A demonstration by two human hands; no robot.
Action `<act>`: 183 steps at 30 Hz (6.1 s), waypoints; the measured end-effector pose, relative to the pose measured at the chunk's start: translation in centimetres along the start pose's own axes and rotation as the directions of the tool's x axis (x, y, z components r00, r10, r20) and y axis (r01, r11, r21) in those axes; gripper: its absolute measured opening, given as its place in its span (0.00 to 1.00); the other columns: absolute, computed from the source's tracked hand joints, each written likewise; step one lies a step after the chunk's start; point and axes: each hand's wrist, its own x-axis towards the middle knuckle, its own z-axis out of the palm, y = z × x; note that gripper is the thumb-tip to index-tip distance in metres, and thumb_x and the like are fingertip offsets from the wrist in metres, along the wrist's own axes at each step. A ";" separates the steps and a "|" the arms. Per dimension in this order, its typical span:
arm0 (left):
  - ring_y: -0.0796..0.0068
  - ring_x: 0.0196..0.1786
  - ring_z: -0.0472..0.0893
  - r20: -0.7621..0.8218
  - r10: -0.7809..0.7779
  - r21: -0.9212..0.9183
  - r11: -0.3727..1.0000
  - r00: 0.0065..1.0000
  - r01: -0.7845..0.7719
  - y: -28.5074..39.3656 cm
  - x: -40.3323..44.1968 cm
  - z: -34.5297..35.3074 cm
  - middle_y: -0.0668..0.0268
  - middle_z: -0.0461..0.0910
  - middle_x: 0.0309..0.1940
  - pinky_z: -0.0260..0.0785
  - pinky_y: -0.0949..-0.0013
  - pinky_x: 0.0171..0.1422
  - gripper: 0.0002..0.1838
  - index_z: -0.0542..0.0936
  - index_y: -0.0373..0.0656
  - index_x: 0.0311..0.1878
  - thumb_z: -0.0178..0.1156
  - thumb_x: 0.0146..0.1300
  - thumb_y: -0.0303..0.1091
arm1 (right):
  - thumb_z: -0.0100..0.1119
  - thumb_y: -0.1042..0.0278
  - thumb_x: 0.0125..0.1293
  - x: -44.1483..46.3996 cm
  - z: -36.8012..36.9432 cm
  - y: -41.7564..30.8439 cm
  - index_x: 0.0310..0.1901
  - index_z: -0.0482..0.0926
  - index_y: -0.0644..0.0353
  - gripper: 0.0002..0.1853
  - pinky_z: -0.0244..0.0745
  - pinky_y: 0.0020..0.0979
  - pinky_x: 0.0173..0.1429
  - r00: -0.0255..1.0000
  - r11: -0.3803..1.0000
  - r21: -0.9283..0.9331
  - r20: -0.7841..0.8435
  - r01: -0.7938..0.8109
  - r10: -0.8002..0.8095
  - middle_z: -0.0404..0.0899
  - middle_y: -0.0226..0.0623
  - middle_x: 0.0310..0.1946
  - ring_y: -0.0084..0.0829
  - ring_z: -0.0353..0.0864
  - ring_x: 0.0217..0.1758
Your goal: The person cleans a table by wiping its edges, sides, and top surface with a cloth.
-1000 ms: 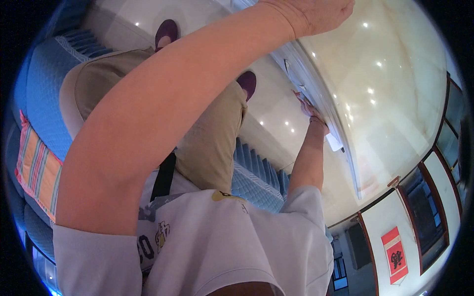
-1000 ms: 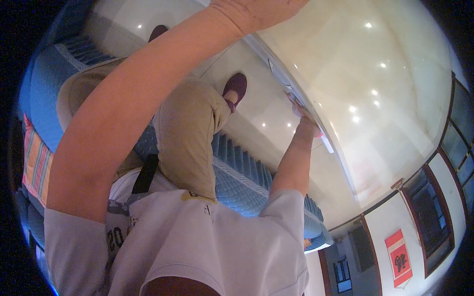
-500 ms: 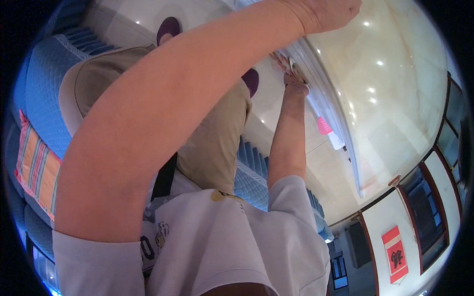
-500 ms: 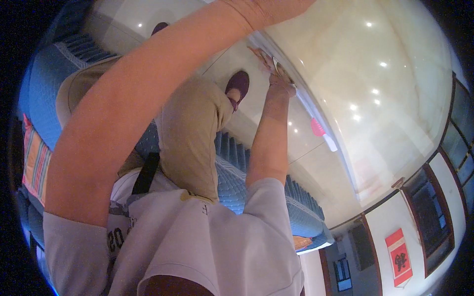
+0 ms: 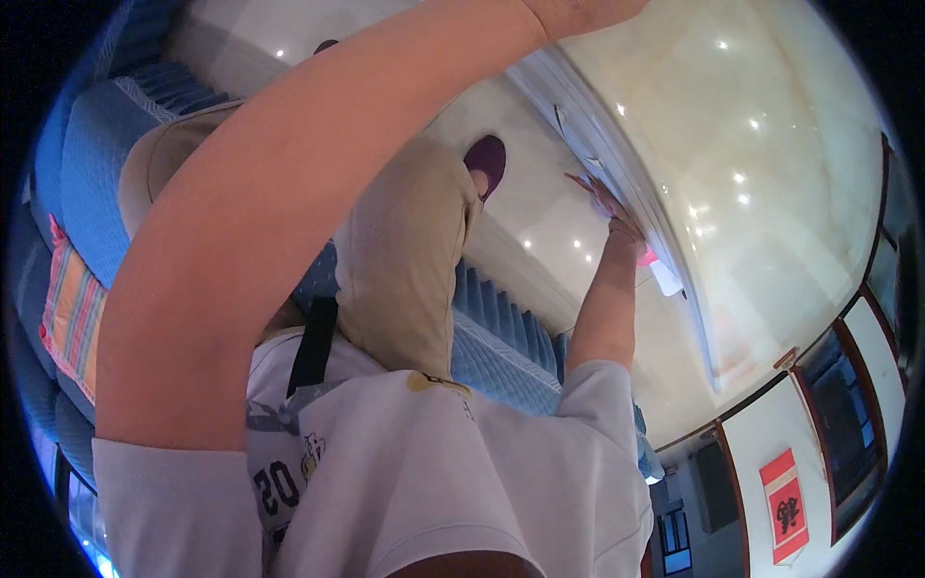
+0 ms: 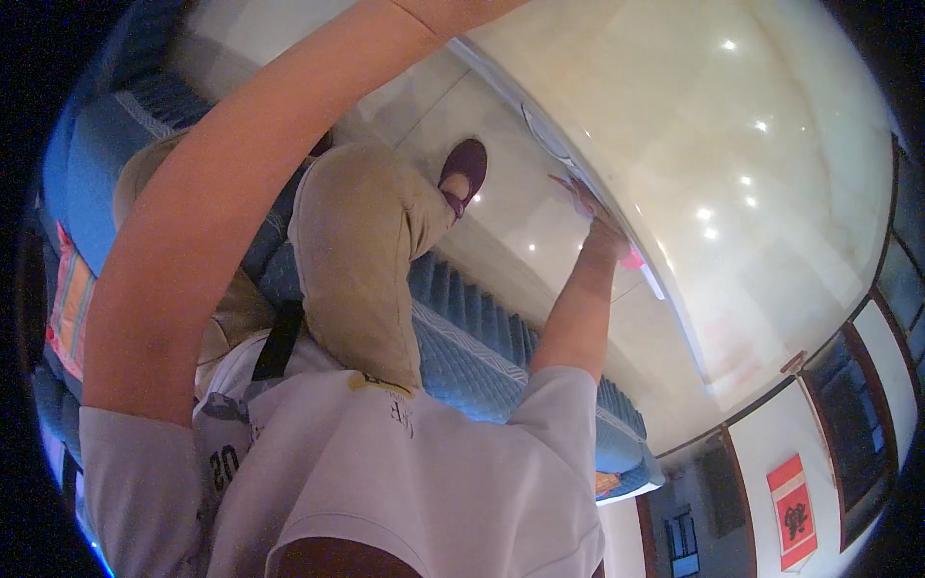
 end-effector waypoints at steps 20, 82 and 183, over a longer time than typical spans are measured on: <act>0.52 0.30 0.80 -0.081 0.002 -0.127 0.992 0.997 -0.012 -0.6 -0.3 0.1 0.55 0.79 0.26 0.73 0.54 0.36 0.09 0.75 0.42 0.28 0.53 0.60 0.35 | 0.36 0.42 0.68 -4.4 15.2 12.4 0.67 0.62 0.55 0.33 0.51 0.78 0.61 0.954 0.854 0.452 0.260 -0.258 0.151 0.58 0.44 0.69 0.56 0.56 0.71; 0.62 0.30 0.82 0.091 -0.055 -0.255 0.964 0.994 0.077 -0.1 -0.8 0.4 0.61 0.78 0.24 0.75 0.62 0.33 0.04 0.76 0.42 0.27 0.56 0.50 0.31 | 0.52 0.66 0.67 -15.1 26.9 17.8 0.56 0.73 0.65 0.18 0.66 0.39 0.66 0.674 0.808 -0.510 0.711 0.296 0.201 0.76 0.41 0.55 0.37 0.74 0.60; 0.68 0.29 0.80 0.390 -0.058 -0.612 0.729 0.919 0.306 -0.5 -3.3 -8.0 0.64 0.76 0.23 0.73 0.68 0.29 0.06 0.79 0.38 0.27 0.59 0.48 0.31 | 0.41 0.60 0.71 -1.5 33.9 33.9 0.49 0.76 0.60 0.16 0.78 0.44 0.54 0.924 0.810 -0.558 0.183 -0.183 0.335 0.79 0.38 0.47 0.38 0.81 0.49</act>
